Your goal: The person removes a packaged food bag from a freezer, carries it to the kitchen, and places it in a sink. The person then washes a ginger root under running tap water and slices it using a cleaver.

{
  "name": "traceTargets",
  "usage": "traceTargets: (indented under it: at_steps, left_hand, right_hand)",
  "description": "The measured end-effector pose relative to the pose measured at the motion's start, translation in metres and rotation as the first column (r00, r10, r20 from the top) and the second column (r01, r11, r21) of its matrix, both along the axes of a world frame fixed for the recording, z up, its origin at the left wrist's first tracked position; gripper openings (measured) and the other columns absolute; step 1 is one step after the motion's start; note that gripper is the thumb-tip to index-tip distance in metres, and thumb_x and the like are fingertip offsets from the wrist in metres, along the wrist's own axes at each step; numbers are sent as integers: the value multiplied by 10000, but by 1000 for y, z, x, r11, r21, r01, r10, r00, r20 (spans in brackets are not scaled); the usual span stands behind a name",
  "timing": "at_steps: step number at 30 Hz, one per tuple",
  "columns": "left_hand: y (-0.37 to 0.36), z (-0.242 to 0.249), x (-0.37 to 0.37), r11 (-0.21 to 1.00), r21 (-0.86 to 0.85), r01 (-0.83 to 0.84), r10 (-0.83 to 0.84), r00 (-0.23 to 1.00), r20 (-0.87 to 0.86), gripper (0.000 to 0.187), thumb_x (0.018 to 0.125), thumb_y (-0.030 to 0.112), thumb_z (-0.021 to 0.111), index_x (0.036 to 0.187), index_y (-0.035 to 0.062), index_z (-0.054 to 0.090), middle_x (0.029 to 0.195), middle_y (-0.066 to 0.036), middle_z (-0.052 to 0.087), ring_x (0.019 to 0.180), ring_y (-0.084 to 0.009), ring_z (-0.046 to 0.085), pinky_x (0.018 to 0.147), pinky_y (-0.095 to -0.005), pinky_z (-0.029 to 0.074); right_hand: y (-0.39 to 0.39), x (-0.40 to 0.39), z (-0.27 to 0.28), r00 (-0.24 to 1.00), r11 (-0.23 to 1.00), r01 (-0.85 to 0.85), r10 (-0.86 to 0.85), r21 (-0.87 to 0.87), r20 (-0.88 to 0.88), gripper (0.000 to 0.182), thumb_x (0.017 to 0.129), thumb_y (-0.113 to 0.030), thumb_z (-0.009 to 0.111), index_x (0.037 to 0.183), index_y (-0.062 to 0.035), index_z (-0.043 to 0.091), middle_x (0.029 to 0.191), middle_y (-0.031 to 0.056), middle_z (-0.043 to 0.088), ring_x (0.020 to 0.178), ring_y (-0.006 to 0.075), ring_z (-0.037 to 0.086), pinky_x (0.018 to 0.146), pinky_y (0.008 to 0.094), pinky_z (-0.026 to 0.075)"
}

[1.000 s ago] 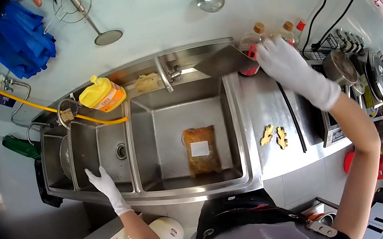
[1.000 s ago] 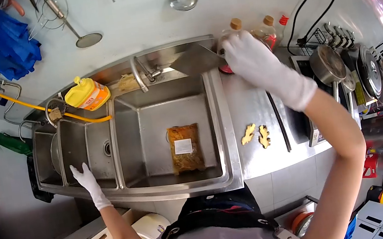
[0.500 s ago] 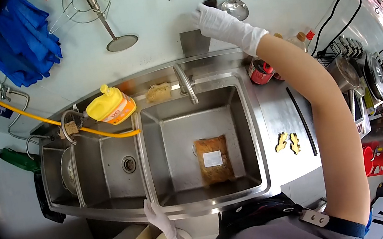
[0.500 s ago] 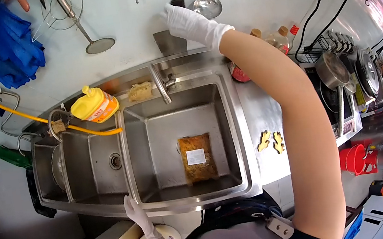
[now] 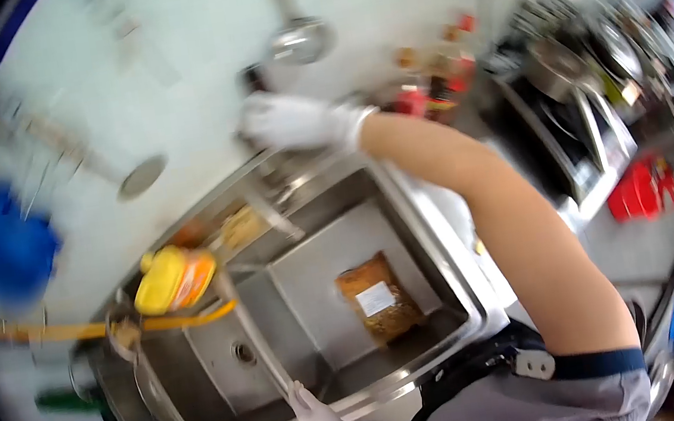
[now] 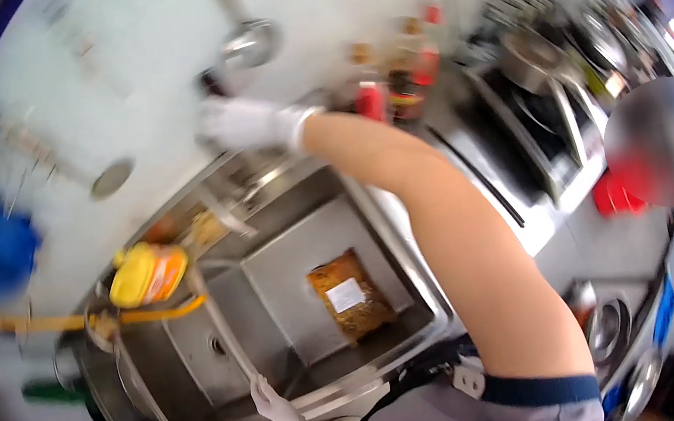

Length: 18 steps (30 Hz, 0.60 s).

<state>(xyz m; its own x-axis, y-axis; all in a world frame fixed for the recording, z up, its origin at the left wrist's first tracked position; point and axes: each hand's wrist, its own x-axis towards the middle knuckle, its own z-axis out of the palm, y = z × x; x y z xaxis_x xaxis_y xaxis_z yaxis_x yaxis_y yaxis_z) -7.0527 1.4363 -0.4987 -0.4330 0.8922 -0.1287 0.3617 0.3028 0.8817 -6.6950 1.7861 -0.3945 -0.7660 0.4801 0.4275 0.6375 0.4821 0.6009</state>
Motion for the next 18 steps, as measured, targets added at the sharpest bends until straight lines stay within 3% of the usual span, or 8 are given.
traceTargets:
  at_steps: [4, 6, 7, 9, 11, 12, 14, 18]
  left_hand:
    - [41, 22, 27, 854, -231, 466, -383, 865, 325, 399, 929, 158, 411, 1265, -58, 408, 1226, -177, 499, 1117, -243, 496, 963, -328, 374]
    - [75, 14, 19, 703, 3, 711, -429, 421, 799, 481, 935, 300, 388, 1326, 21, 365, 1246, -163, 478, 1084, -247, 507, 932, -334, 401]
    - [106, -19, 19, 549, 479, 685, -483, -208, 850, 535, 917, 366, 364, 1375, 97, 292, 1251, -142, 460, 1080, -237, 493, 938, -387, 395]
    - [132, -47, 96, -272, -656, 704, -957, -267, 111, 397, 882, 363, 423, 1162, 97, 518, 1124, -109, 558, 1054, -239, 504, 935, -425, 385]
    - [122, -28, 126, -6, -923, 385, -554, -770, -317, 322, 860, 325, 478, 990, 92, 658, 1012, -97, 626, 954, -261, 551, 884, -409, 416]
    - [103, -16, 126, -155, -789, 594, -437, -757, -485, 280, 856, 289, 503, 924, 87, 686, 963, -102, 645, 867, -282, 592, 833, -373, 452]
    - [92, -33, 176, 141, -331, 933, -951, 221, 215, 225, 884, 133, 478, 974, 12, 645, 799, -99, 616, 707, -182, 571, 684, -286, 464]
    - [56, 23, 285, 121, -106, 987, -922, 72, -381, 272, 920, 98, 396, 1042, 27, 628, 551, -57, 461, 570, -135, 461, 597, -241, 432]
  right_hand:
    - [-136, -7, 14, 689, 801, -210, -286, -561, -666, 216, 700, -215, 587, 684, 0, 602, 696, 139, 591, 675, 272, 591, 613, 376, 475]
    - [-204, 12, 8, 52, 83, -989, -587, -124, -808, 387, 879, -318, 519, 976, 47, 607, 827, 138, 635, 779, 216, 618, 730, 355, 485]
    - [-230, 7, -17, 356, 206, -830, -521, -519, -776, 329, 840, -312, 539, 919, -4, 621, 822, 108, 633, 798, 237, 614, 734, 378, 480]
    - [-264, -15, -100, 780, 358, -82, -558, -930, -283, 212, 763, -301, 580, 807, -105, 649, 812, 48, 628, 836, 279, 606, 743, 423, 470]
    - [-297, 4, -142, 835, 800, -244, -115, -548, -538, 288, 693, -338, 616, 812, -76, 648, 815, 106, 637, 707, 318, 611, 642, 463, 472]
    - [-329, 9, -100, 509, 484, -303, -645, -821, -569, 305, 727, -340, 599, 835, -57, 632, 792, 139, 621, 742, 338, 598, 671, 444, 472]
    - [-358, 34, -98, 249, 697, -353, -573, -624, -781, 311, 761, -335, 574, 833, -34, 608, 749, 158, 598, 741, 357, 585, 670, 430, 474]
    - [-455, 88, -124, 181, 609, 208, -793, -765, -582, 280, 744, -316, 594, 780, -40, 563, 735, 134, 585, 744, 321, 591, 648, 432, 470]
